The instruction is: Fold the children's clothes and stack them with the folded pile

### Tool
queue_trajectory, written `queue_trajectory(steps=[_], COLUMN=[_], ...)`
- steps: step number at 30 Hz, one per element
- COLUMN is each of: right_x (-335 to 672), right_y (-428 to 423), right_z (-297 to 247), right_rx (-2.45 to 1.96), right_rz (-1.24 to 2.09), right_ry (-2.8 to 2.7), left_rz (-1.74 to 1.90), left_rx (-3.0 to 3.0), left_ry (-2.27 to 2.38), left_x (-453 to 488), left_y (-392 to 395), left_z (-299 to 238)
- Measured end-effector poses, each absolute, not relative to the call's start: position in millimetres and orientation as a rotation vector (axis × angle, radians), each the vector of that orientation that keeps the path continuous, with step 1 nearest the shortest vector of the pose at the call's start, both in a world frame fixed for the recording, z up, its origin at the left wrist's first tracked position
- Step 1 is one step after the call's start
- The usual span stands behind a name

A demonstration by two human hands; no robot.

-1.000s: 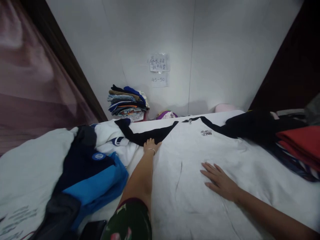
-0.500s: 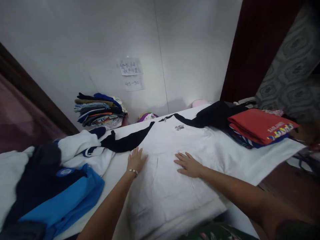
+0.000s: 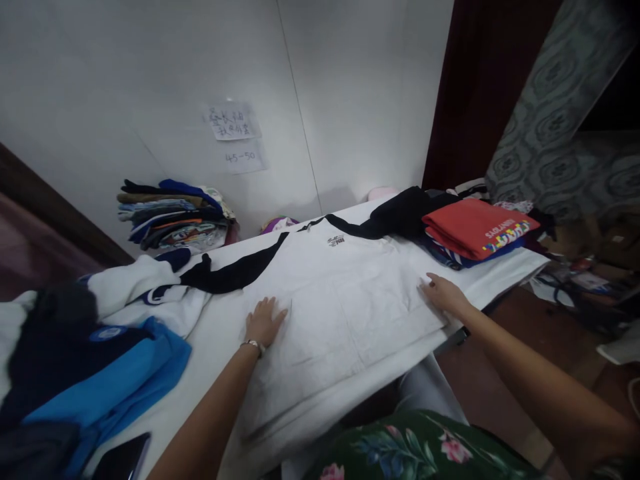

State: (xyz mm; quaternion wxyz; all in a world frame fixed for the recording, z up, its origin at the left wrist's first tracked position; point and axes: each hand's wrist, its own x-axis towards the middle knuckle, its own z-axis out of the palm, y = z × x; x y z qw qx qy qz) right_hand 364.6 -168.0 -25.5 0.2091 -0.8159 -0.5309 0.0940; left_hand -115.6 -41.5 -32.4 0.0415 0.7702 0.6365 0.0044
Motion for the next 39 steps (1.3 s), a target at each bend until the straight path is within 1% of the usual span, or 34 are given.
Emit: queue_trajectory(steps=[3, 6, 8, 13, 17, 19, 21, 24, 27, 29, 31, 36, 39], right_x=[367.5, 363.6, 367.4, 385.1, 381.8, 371.9, 356.1, 326.4, 305.9, 306.4, 320.0, 378.9, 400.6], right_y=[-186.4, -191.0, -192.5, -204.2, -201.3, -185.5, -160.7, -117.4, -79.8, -57.5, -34.3, 25.9, 56.6], right_z=[-31.7, -33.8, -34.4, -42.2, -37.2, -27.6, -18.1, -13.1, -19.3, -23.6, -23.3, -4.4, 5.9], right_rx=[-2.385, -2.355, -2.319, -2.361, -2.378, -2.253, -2.028, -1.747, -1.629, -1.624, -1.668, -1.806, -1.82], right_rz=[0.359, 0.376, 0.383, 0.349, 0.196, 0.095, 0.06, 0.203, 0.57, 0.741, 0.739, 0.547, 0.576], right_ry=[-1.473, -1.474, -1.454, -1.579, -1.795, -1.904, -1.978, -1.995, -1.861, -1.712, -1.555, -1.064, -0.857], left_rz=[0.086, 0.128, 0.08, -0.069, -0.045, 0.027, 0.126, 0.136, -0.003, -0.053, -0.061, -0.028, -0.022], left_rx=[2.46, 2.613, 2.615, 2.538, 2.453, 2.407, 2.422, 2.484, 2.485, 2.483, 2.498, 2.545, 2.546], left_ry=[1.842, 1.649, 1.647, 1.682, 1.677, 1.719, 1.758, 1.766, 1.774, 1.775, 1.773, 1.78, 1.779], left_x=[-81.2, -44.1, -30.0, -35.4, -36.6, -26.4, -11.3, 9.6, 17.9, 16.8, 14.1, 10.7, 10.5], left_y=[-53.3, -62.9, -64.8, -63.5, -55.8, -46.9, -35.9, -21.8, -15.7, -15.1, -15.4, -16.6, -17.2], left_z=[-20.0, -15.9, -21.0, -41.8, -32.6, -20.2, -10.6, -12.7, -31.7, -43.9, -50.5, -48.8, -47.3])
